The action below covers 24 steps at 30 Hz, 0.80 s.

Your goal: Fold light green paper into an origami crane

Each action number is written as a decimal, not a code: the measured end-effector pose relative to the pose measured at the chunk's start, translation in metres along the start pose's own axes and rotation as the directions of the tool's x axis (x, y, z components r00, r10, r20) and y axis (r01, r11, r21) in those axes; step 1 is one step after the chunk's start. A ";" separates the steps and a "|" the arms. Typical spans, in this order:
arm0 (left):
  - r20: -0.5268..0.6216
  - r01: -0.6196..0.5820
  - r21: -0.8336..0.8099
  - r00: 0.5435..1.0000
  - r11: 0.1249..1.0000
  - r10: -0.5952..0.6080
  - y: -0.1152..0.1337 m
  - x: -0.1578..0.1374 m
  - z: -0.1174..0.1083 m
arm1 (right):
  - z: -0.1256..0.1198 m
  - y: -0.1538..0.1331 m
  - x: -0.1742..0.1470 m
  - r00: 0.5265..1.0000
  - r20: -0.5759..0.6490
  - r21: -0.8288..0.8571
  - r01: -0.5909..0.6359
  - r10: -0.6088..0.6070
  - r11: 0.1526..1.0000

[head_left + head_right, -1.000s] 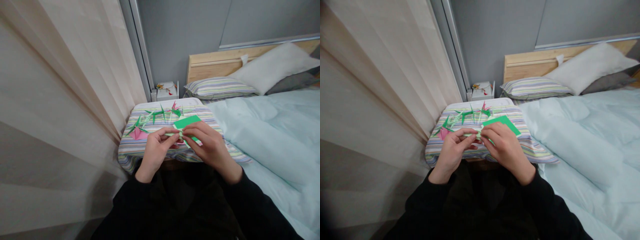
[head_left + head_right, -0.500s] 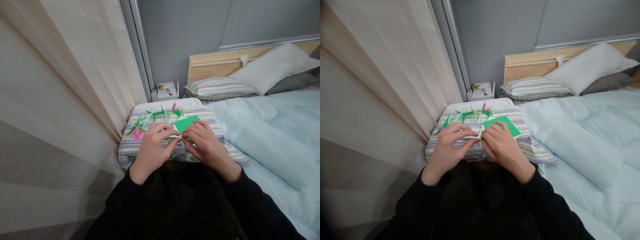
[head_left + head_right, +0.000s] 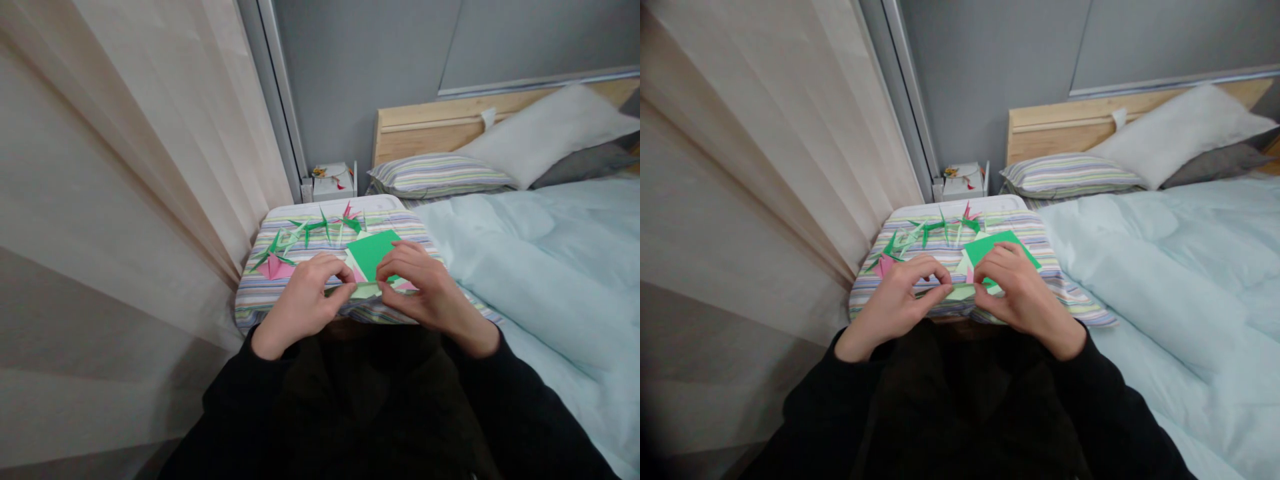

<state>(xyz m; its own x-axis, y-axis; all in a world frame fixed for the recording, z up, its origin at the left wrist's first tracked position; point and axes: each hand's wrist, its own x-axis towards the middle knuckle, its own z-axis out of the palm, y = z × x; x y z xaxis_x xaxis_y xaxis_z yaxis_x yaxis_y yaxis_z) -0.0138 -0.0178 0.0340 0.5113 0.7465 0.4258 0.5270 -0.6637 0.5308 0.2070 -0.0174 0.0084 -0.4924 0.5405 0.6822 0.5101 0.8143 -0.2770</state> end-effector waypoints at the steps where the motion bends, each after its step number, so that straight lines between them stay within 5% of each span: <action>1: -0.006 0.011 -0.006 1.000 1.000 -0.011 -0.002 -0.001 -0.001 | -0.003 0.002 -0.001 1.000 -0.004 0.011 -0.007 0.007 1.000; 7: -0.058 0.042 -0.063 0.997 0.997 -0.046 -0.005 -0.003 -0.002 | -0.015 0.006 -0.009 0.973 -0.129 0.129 -0.175 0.191 0.976; 14: -0.038 0.052 -0.165 0.998 0.985 -0.059 0.003 -0.003 0.004 | -0.002 -0.013 0.000 0.980 0.045 0.342 -0.198 0.194 0.919; 21: -0.028 0.057 -0.188 0.998 0.981 -0.063 0.006 -0.004 0.002 | -0.007 -0.013 0.001 0.985 -0.031 0.305 -0.152 0.169 0.940; 24: -0.040 0.080 -0.185 0.995 0.979 -0.089 -0.002 -0.006 -0.002 | -0.017 -0.012 -0.002 0.961 -0.116 0.266 -0.212 0.250 0.940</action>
<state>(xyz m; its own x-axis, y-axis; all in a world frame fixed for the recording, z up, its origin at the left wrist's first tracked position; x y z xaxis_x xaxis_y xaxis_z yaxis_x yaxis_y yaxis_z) -0.0194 -0.0211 0.0313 0.4344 0.8041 0.4058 0.4317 -0.5814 0.6897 0.2136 -0.0318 0.0221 -0.2646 0.6984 0.6649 0.3965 0.7073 -0.5852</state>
